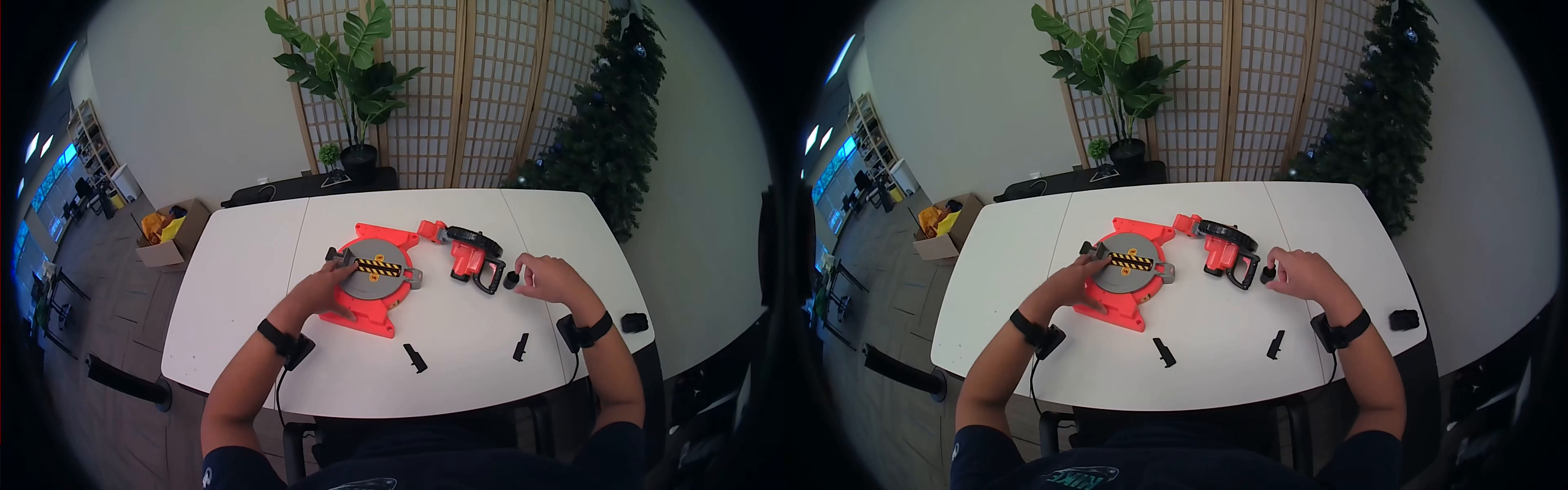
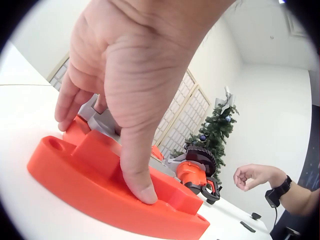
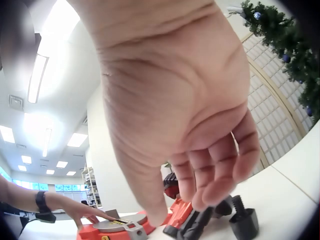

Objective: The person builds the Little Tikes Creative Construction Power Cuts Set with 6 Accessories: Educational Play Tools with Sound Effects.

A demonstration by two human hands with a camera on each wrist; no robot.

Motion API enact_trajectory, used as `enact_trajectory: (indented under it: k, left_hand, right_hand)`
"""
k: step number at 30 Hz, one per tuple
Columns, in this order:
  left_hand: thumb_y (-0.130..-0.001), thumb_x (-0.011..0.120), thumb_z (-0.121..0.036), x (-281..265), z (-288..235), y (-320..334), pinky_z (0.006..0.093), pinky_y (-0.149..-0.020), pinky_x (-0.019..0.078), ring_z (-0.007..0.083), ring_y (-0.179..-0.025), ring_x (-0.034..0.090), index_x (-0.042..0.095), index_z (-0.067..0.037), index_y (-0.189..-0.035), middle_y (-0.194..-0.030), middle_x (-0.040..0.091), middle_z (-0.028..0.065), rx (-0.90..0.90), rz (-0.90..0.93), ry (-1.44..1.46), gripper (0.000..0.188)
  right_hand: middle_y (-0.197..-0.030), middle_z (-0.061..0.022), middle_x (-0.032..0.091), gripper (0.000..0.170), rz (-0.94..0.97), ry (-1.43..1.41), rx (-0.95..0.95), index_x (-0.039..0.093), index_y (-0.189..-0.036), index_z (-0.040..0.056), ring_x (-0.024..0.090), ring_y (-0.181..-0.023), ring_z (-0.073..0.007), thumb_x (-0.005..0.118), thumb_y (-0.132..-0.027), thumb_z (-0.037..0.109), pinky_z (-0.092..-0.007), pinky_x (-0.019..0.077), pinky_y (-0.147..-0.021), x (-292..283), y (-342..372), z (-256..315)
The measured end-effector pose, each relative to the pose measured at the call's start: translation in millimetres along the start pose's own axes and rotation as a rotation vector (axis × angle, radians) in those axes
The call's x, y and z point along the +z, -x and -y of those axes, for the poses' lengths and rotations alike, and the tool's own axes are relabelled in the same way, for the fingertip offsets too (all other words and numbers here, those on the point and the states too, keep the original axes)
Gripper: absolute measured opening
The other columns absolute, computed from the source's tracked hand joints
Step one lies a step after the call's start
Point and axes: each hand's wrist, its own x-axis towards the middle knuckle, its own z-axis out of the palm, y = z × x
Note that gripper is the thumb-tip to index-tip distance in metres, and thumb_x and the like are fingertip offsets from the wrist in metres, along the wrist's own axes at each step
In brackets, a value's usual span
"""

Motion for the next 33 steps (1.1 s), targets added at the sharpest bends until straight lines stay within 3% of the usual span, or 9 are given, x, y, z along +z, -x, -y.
enact_trajectory:
  k: [2,6,9,12,13,14,20,28,33]
  left_hand:
    - [-0.05,0.097,-0.037,-3.2,0.8,-5.1,0.04,-0.108,0.0451,0.0354,-0.134,0.048,0.035,-0.023,-0.153,-0.158,0.029,0.0169,0.003,0.012,0.011,0.121]
    - [-0.053,0.097,-0.032,-7.9,-0.7,-6.2,0.0403,-0.108,0.0451,0.0371,-0.134,0.047,0.034,-0.025,-0.153,-0.158,0.028,0.0184,0.025,0.026,0.04,0.119]
    - [-0.054,0.096,-0.03,-9.5,0.6,-8.7,0.04,-0.108,0.0448,0.0375,-0.134,0.047,0.034,-0.026,-0.153,-0.158,0.028,0.0184,0.026,0.038,0.014,0.117]
    - [-0.054,0.096,-0.027,-10.0,6.2,-12.3,0.0398,-0.108,0.0448,0.0367,-0.134,0.047,0.034,-0.027,-0.153,-0.158,0.028,0.0191,0.06,0.035,0.024,0.117]
    - [-0.054,0.096,-0.026,-12.1,5.3,-10.7,0.0396,-0.108,0.0447,0.0362,-0.135,0.047,0.035,-0.027,-0.153,-0.158,0.028,0.0196,0.061,0.045,0.014,0.117]
    - [-0.053,0.096,-0.025,-13.8,4.5,-9.5,0.0394,-0.108,0.0446,0.0357,-0.135,0.046,0.035,-0.028,-0.153,-0.159,0.027,0.0201,0.062,0.054,0.004,0.117]
    - [-0.057,0.094,-0.013,-23.5,2.6,-3.7,0.0396,-0.109,0.0432,0.0339,-0.137,0.045,0.037,-0.03,-0.151,-0.159,0.027,0.0182,0.055,0.119,0.042,0.112]
    - [-0.06,0.09,-0.003,-32.4,10.0,-7.6,0.0387,-0.11,0.0444,0.0306,-0.138,0.044,0.037,-0.032,-0.151,-0.162,0.023,0.0096,0.068,0.175,-0.023,0.109]
    - [-0.061,0.088,0.002,-31.3,20.7,-13.4,0.0388,-0.109,0.0452,0.0302,-0.138,0.044,0.038,-0.035,-0.15,-0.162,0.023,0.0089,0.095,0.203,0.001,0.108]
  right_hand:
    - [-0.075,-0.0009,0.067,0.036,0.191,-0.058,-0.14,0.06,-0.105,0.0134,0.068,-0.071,-0.0197,0.078,-0.08,0.032,-0.0323,0.0522,-0.067,-1.6,6.3,1.1]
    - [-0.107,-0.005,0.065,0.048,0.555,-0.046,-0.289,0.06,-0.111,0.0146,0.067,-0.093,-0.0215,0.084,-0.074,0.032,-0.0355,0.0527,-0.079,15.3,26.5,2.1]
    - [-0.115,-0.0033,0.06,0.052,0.633,0.06,-0.296,0.059,-0.114,0.0182,0.063,-0.105,-0.0232,0.085,-0.071,0.026,-0.0387,0.0518,-0.084,30.5,44.2,6.3]
    - [-0.111,-0.002,0.061,0.05,0.648,0.068,-0.313,0.058,-0.114,0.0201,0.064,-0.102,-0.0271,0.084,-0.07,0.019,-0.0402,0.0519,-0.083,49.1,50.6,-3.6]
    - [-0.106,-0.0007,0.061,0.038,0.614,0.067,-0.309,0.061,-0.106,0.0197,0.064,-0.098,-0.0269,0.079,-0.074,0.015,-0.0417,0.0519,-0.079,48.5,54.8,-0.3]
    - [-0.106,-0.0007,0.061,0.038,0.615,0.066,-0.308,0.061,-0.106,0.0197,0.064,-0.098,-0.0269,0.079,-0.074,0.015,-0.0417,0.0519,-0.079,52.8,55.6,-1.9]
    - [-0.096,0.0023,0.061,0.024,0.544,0.086,-0.338,0.059,-0.094,0.0186,0.063,-0.095,-0.022,0.075,-0.076,0.015,-0.0389,0.0524,-0.074,66.2,53.8,-11.9]
    - [-0.088,-0.0028,0.06,0.018,0.233,0.045,-0.489,0.058,-0.085,0.0114,0.064,-0.086,-0.0255,0.069,-0.071,0.015,-0.0396,0.0524,-0.068,62.8,54.7,-0.5]
    - [-0.086,-0.0048,0.063,0.013,0.203,0.144,-0.46,0.061,-0.085,0.0105,0.064,-0.084,-0.0263,0.064,-0.073,0.014,-0.0399,0.0528,-0.067,65.9,44.4,1.0]
